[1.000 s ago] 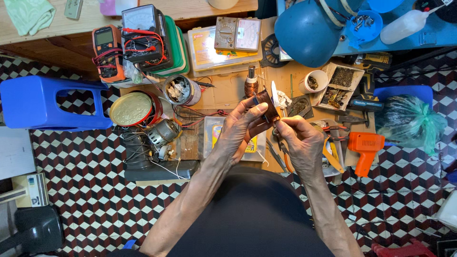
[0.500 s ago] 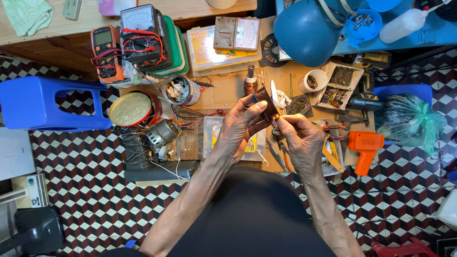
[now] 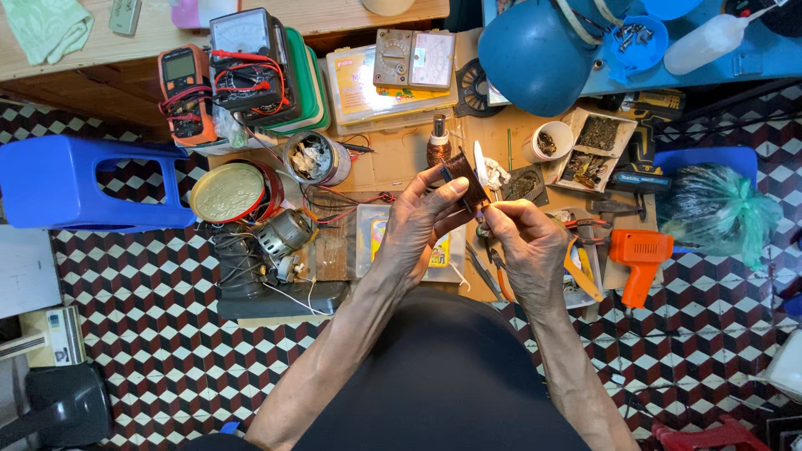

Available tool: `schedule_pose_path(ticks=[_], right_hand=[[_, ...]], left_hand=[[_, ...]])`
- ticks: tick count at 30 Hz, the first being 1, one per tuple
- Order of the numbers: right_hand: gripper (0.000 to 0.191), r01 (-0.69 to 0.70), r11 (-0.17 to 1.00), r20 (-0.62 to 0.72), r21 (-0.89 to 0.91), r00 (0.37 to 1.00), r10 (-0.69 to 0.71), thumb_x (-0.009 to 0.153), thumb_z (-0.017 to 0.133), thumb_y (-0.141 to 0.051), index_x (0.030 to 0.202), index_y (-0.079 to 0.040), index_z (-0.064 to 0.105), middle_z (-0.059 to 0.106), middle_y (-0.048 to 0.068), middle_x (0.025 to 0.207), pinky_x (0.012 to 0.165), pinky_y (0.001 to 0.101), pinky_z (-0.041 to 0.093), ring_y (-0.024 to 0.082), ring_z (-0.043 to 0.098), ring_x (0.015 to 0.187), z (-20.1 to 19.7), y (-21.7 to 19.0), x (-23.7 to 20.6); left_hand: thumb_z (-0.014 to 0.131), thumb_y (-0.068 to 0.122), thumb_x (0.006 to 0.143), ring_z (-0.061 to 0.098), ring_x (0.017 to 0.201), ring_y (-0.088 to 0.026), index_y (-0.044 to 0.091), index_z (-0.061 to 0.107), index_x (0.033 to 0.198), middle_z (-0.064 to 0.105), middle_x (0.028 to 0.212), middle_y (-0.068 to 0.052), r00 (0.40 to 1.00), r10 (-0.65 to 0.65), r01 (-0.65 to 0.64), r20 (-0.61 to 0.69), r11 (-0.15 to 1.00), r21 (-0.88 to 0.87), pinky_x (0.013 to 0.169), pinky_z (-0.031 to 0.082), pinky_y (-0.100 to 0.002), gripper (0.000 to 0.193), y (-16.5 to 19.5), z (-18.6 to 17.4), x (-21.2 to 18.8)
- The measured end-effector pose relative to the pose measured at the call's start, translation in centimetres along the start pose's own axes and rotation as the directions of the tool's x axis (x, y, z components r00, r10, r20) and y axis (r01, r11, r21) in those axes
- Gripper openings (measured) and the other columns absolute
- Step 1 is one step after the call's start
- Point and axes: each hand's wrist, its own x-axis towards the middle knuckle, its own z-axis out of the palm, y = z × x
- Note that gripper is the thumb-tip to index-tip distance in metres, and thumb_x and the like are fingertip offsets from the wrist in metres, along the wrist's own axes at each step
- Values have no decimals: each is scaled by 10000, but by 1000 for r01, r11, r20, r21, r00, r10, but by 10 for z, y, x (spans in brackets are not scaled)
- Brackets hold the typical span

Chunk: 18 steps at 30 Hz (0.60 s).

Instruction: The person winds copper wire around a small rectangular core, using their hands to guide and secure the wire. They repeatedly adjust the wire placement and tension while holding the core steady.

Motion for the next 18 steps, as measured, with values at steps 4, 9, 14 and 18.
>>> schedule_pose_path(ticks=[4,9,14,18], right_hand=[[123,-15,999,2,37,1000,15,998,675,-141,1022,-30,723,746,65,852,694,237,628,95,727,767,0,0,0],[126,-49,998,-5,48,999,49,994,680,-138,1029,-28,731,752,61,856,695,226,605,90,719,770,1,-6,1],[133,-67,998,31,20,997,67,982,693,-151,1011,-28,736,741,50,829,669,219,591,81,705,735,0,-22,0],[156,-129,983,97,-130,985,142,968,692,-193,980,-48,747,728,43,781,598,268,542,102,657,672,-8,-43,1]], left_hand=[[785,191,870,732,1012,-216,36,548,1314,726,1114,-132,1000,7,-6,-25,999,39,959,608,-386,527,-2,1,2],[791,182,860,725,1025,-215,13,535,1348,724,1138,-143,997,64,-58,-45,991,121,964,612,-387,576,-3,4,2],[768,193,893,721,1054,-203,6,537,1370,733,1146,-169,982,187,-172,-15,929,326,947,609,-351,562,0,0,3],[757,212,887,731,1015,-194,34,563,1362,744,1137,-156,975,223,-178,-2,786,592,858,607,-319,543,6,-11,6]])
